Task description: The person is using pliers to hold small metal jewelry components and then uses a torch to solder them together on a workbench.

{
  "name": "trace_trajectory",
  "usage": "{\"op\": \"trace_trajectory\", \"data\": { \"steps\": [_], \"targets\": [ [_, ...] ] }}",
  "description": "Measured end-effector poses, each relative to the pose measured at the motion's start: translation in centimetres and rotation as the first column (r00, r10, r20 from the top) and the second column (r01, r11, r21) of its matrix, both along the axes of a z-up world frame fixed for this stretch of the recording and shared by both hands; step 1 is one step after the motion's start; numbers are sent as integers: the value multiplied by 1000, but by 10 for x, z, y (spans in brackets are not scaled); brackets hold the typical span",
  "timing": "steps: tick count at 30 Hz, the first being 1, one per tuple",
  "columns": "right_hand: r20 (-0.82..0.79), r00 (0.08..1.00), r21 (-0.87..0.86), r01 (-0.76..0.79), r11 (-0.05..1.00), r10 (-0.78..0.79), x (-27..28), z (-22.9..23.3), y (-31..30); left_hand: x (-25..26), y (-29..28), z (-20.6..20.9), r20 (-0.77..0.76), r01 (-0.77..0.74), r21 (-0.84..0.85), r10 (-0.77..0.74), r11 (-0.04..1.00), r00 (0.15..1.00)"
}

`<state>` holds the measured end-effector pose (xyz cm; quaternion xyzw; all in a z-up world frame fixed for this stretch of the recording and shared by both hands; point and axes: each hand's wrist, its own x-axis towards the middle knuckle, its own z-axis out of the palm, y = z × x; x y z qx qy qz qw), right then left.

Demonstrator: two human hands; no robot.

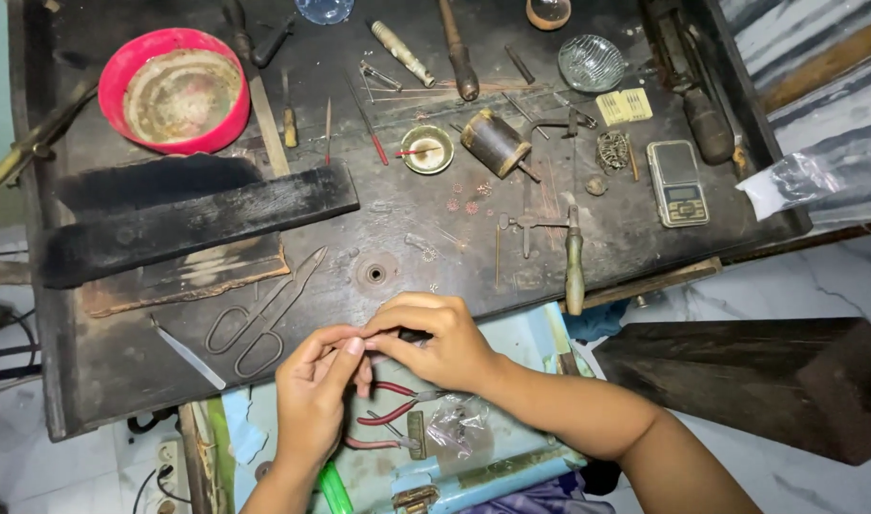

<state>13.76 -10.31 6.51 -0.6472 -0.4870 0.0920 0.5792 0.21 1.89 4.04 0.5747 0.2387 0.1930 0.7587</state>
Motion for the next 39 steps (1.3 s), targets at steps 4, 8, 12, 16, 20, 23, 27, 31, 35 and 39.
{"op": "trace_trajectory", "data": {
  "steps": [4,8,12,16,20,23,27,31,35,39],
  "targets": [
    [27,998,-7,-55,998,55,3,-1,-1,1,2,-6,13,-4,-130,6,992,1000],
    [65,998,-11,20,1000,-20,26,16,-11,5,6,0,-68,-49,-56,45,997,997],
    [270,865,-29,446,894,-423,91,31,-32,8,9,4,-120,-117,2,116,993,986],
    [410,755,-261,634,728,-511,169,12,-45,9,5,-11,-42,-148,5,148,989,988],
    [308,828,-541,558,630,-469,181,17,-32,11,6,-11,4,-147,44,147,988,989],
    [304,824,-599,555,577,-477,193,7,-27,10,5,-12,-7,-144,82,145,986,989],
    [295,793,-449,607,655,-533,208,8,-45,10,7,-10,-4,-143,93,144,985,990],
    [94,689,-122,725,678,-719,209,16,-97,10,9,-10,-18,-161,87,163,983,987],
    [57,569,-69,822,565,-821,204,0,-138,11,8,-4,-35,-165,80,168,983,985],
    [61,500,-145,861,488,-864,183,-1,-148,12,7,-3,-76,-146,79,152,986,985]
  ]
}}
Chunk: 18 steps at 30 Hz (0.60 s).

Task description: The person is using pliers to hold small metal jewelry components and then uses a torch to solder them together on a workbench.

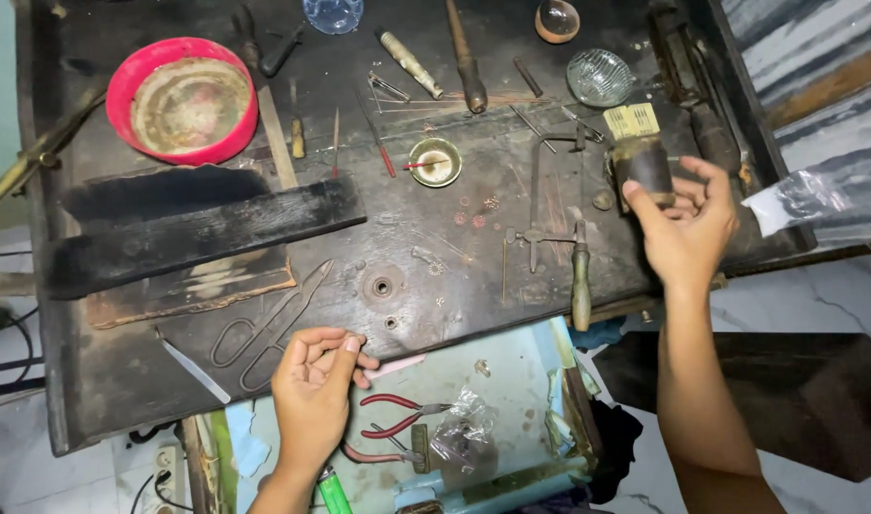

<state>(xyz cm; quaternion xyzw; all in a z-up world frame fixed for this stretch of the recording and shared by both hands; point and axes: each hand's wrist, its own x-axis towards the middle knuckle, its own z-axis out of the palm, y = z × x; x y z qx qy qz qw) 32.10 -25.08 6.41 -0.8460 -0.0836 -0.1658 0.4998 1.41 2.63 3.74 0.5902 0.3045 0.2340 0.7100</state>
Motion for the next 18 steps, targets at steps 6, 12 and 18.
{"op": "trace_trajectory", "data": {
  "steps": [6,12,18],
  "targets": [
    [32,998,-110,61,992,-58,-30,-7,-4,-1,1,5,-52,39,37,-37,999,998],
    [78,991,-72,118,990,-112,-48,-18,-14,-1,2,0,-60,50,18,-49,999,997],
    [89,983,-69,165,984,-158,-57,-34,-23,0,1,2,-58,29,50,-27,998,998]
  ]
}}
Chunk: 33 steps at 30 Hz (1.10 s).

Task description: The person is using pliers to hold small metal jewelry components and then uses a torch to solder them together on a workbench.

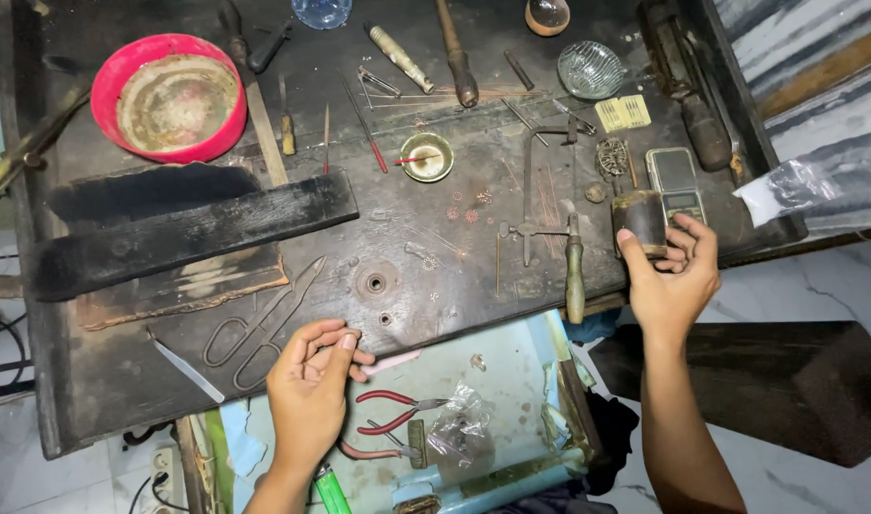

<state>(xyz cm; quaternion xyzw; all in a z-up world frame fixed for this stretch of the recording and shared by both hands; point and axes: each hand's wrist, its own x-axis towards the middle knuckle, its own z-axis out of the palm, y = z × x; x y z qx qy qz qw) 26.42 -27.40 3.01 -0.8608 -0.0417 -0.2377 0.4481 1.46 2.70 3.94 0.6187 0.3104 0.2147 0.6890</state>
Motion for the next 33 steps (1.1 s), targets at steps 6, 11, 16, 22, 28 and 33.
{"op": "trace_trajectory", "data": {
  "steps": [6,11,16,22,28,33],
  "targets": [
    [-13,1000,-21,-3,1000,2,-11,4,10,-1,-1,3,-24,3,13,-2,1000,1000],
    [7,1000,-35,-30,999,31,-11,4,16,1,-1,8,-44,-4,21,5,1000,999],
    [58,998,-83,-3,997,8,-4,-5,13,0,-1,12,-50,-7,17,8,1000,999],
    [66,998,-129,8,992,0,14,-5,12,0,2,15,-50,-3,37,5,999,999],
    [65,993,-345,-70,936,98,34,4,5,-1,5,17,-56,-25,29,26,999,998],
    [100,967,-504,-154,850,235,70,11,10,0,7,15,-25,-21,40,22,999,999]
  ]
}}
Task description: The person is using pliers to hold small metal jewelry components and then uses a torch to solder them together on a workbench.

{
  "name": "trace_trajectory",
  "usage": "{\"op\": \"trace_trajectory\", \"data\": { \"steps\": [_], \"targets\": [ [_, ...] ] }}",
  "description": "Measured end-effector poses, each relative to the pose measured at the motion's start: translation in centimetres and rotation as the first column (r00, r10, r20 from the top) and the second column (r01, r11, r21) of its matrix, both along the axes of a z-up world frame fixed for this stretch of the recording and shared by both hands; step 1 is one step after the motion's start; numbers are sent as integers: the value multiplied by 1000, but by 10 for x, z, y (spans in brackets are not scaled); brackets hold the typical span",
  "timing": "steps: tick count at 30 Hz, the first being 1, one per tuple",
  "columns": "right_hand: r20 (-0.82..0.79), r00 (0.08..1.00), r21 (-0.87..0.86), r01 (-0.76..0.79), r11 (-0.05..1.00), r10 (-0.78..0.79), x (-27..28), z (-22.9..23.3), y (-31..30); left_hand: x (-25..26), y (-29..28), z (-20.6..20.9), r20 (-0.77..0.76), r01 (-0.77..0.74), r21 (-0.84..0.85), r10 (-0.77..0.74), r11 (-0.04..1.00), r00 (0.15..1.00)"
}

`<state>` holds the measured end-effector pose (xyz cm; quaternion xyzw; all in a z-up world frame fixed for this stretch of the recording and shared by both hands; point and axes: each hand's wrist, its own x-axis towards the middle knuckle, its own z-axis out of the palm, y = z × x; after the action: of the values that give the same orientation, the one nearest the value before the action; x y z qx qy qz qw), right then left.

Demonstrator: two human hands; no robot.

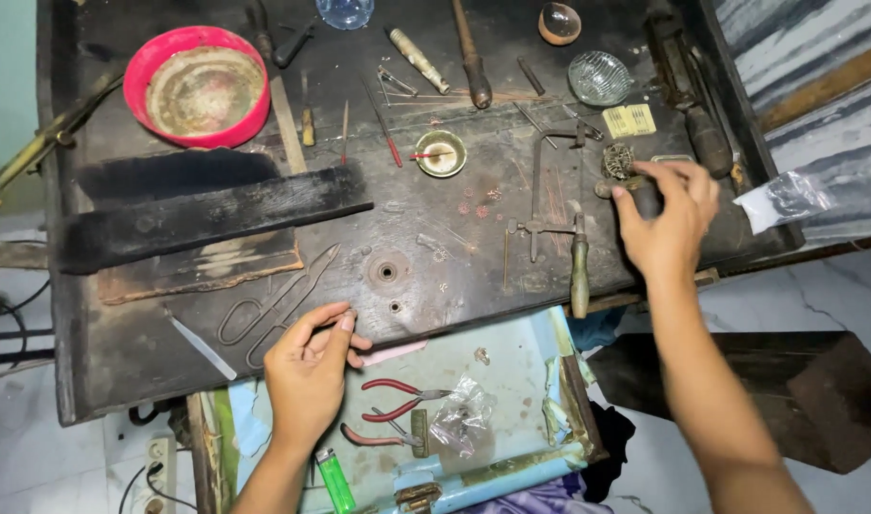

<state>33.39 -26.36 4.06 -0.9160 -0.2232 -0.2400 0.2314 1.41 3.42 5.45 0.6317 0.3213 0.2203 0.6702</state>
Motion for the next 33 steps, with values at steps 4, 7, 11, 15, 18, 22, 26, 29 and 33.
{"op": "trace_trajectory", "data": {
  "steps": [4,7,11,15,18,22,26,29,33],
  "targets": [
    [-56,978,-252,-211,945,203,45,-8,10,-2,0,1,27,11,25,-12,1000,1000],
    [-81,977,-354,-215,910,199,66,-12,19,-3,2,-25,115,-45,39,40,998,993],
    [-36,939,-301,-336,892,342,72,7,32,-4,7,1,40,-19,85,16,996,999],
    [-168,945,-397,-325,859,280,101,-27,32,-4,11,2,138,-45,162,22,986,990],
    [-84,969,-481,-245,842,233,114,-47,37,-4,13,3,181,-62,194,26,979,983],
    [-124,987,-401,-145,905,103,109,-57,39,-8,12,14,278,-119,446,-11,887,961],
    [-114,993,-570,-63,819,-3,95,-39,50,-13,15,18,305,-158,666,-73,730,950],
    [-129,990,-577,-23,816,-64,87,-31,57,-13,15,19,337,-171,733,-133,659,932],
    [-299,933,-565,-2,825,-202,69,-11,75,-14,15,23,370,-181,744,-171,643,913]
  ]
}}
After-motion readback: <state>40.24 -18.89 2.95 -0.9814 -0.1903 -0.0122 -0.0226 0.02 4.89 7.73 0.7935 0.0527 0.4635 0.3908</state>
